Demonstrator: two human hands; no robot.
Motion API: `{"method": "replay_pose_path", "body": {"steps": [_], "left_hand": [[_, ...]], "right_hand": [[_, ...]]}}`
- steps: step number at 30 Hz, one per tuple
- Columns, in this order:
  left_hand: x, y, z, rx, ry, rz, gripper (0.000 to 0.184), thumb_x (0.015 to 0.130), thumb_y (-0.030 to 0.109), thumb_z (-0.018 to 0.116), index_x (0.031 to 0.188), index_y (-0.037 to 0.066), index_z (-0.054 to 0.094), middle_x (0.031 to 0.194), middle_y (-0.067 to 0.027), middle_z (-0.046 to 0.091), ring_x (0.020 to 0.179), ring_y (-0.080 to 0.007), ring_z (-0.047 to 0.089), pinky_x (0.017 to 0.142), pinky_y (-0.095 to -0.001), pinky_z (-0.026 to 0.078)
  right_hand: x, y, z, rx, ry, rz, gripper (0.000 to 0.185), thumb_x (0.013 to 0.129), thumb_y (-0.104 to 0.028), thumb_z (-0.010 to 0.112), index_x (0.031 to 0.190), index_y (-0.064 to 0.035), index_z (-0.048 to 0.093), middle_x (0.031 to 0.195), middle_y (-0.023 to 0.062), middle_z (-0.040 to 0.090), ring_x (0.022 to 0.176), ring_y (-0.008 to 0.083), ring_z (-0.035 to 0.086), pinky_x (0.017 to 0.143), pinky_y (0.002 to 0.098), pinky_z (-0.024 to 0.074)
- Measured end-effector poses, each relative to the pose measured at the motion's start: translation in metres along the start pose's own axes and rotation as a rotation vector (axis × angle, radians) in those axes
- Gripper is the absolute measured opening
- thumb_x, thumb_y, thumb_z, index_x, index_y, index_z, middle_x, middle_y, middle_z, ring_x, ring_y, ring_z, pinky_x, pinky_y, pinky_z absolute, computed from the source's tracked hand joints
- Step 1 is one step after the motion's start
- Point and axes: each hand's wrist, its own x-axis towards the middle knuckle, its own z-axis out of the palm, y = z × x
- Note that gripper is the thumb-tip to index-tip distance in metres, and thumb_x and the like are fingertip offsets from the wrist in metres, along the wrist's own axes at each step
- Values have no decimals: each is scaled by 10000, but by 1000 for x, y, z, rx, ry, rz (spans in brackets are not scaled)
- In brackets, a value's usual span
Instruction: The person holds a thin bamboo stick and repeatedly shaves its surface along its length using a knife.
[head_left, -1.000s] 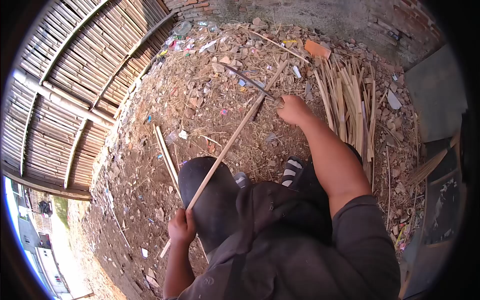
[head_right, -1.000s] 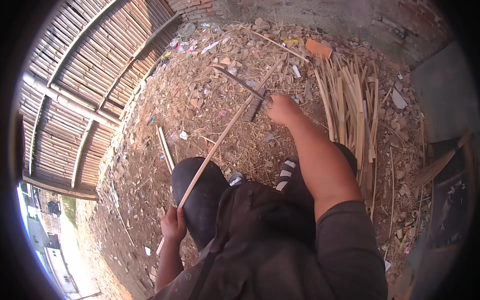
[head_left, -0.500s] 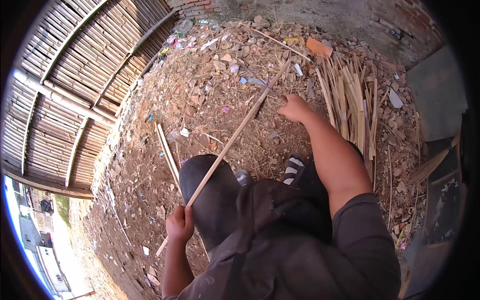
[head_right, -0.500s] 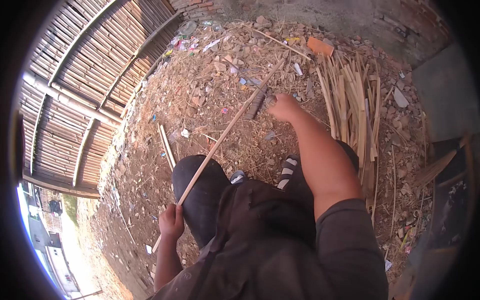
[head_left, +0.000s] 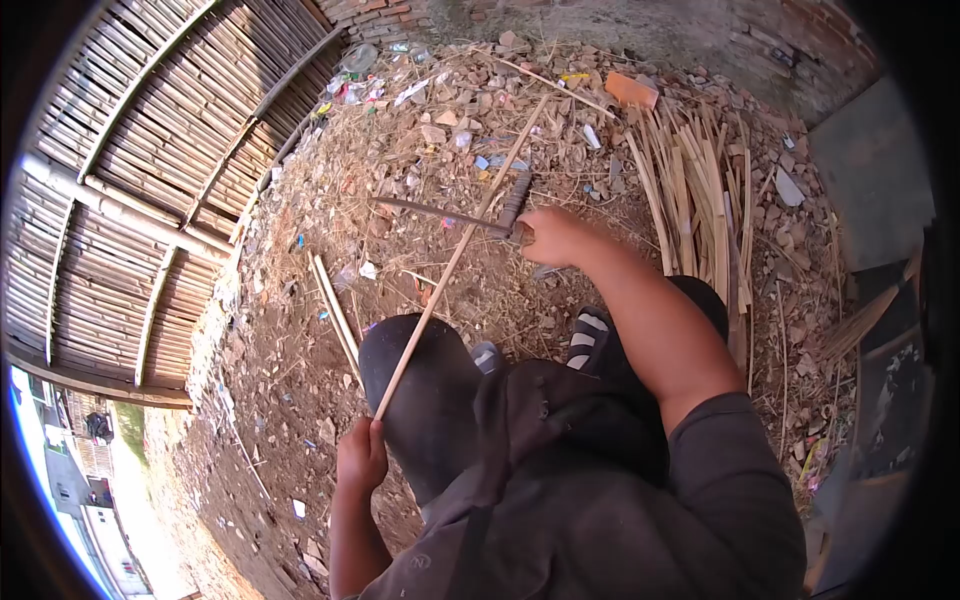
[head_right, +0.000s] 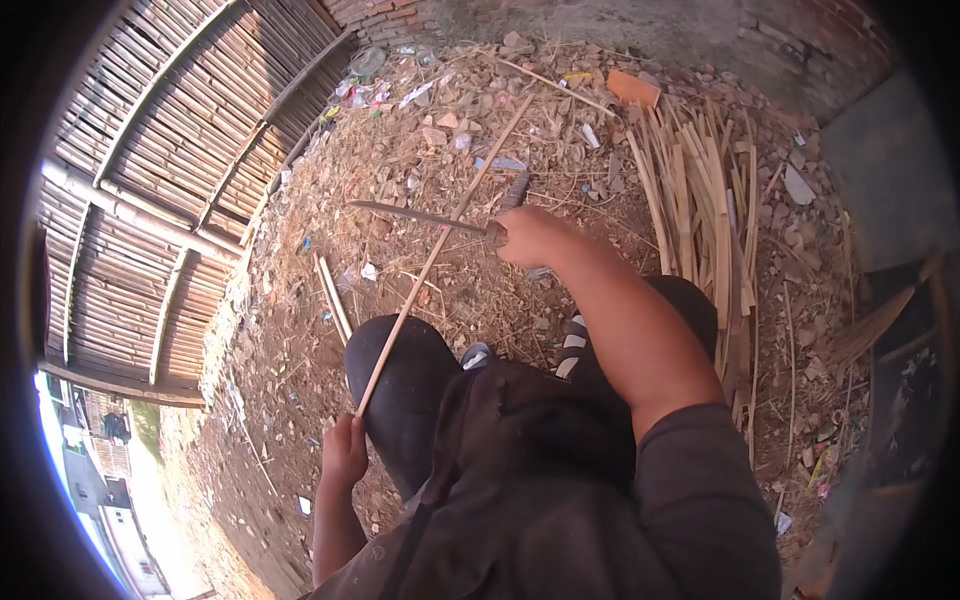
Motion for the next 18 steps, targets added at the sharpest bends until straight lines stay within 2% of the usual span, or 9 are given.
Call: {"method": "replay_pose_path", "body": {"steps": [4,7,8,11,14,17,18], "left_hand": [[5,-4,1,-33,-32,17,356,1048,278,462,824,9,528,685,-254,584,684,-497,581,600,-556,418],[1,-7,5,-16,-31,-14,365,1049,287,458,824,8,527,688,-255,584,687,-497,582,603,-553,422],[4,-5,6,-12,-18,-19,368,1050,289,455,824,7,527,688,-255,584,686,-497,582,604,-552,423],[8,-5,-6,2,-48,-6,375,1054,293,449,831,2,526,692,-258,582,683,-492,583,607,-543,429],[7,-4,-10,-18,-87,-5,376,1055,293,449,834,-1,524,694,-258,582,685,-489,583,609,-539,428],[12,-4,-6,-59,-93,2,377,1055,291,451,830,-4,519,691,-256,578,685,-486,581,606,-528,426],[14,-8,-3,-81,-96,-5,379,1055,293,452,829,-4,518,689,-255,576,685,-485,580,604,-524,425]], "right_hand": [[-19,-33,2,-225,-127,-299,310,748,-255,722,992,-67,686,885,184,693,848,361,681,774,447,534],[-2,8,9,-12,-51,-188,327,748,-267,725,1004,-67,689,894,185,697,843,348,687,772,451,534],[4,17,7,17,-76,-70,354,746,-289,730,1012,-59,687,905,188,701,841,346,690,776,462,538],[1,3,-10,40,-99,119,332,745,-240,701,1049,-107,695,1001,185,696,957,357,676,805,470,535],[-14,-19,-2,-70,-40,-130,291,747,-233,708,1003,-93,694,952,174,693,954,348,679,785,473,534],[-24,-38,-6,-284,-144,-260,275,746,-231,714,969,-73,687,914,171,686,956,351,679,772,477,532],[-19,-31,-8,-222,-161,-199,281,741,-235,716,954,-55,682,903,175,690,946,362,680,771,483,533]]}}
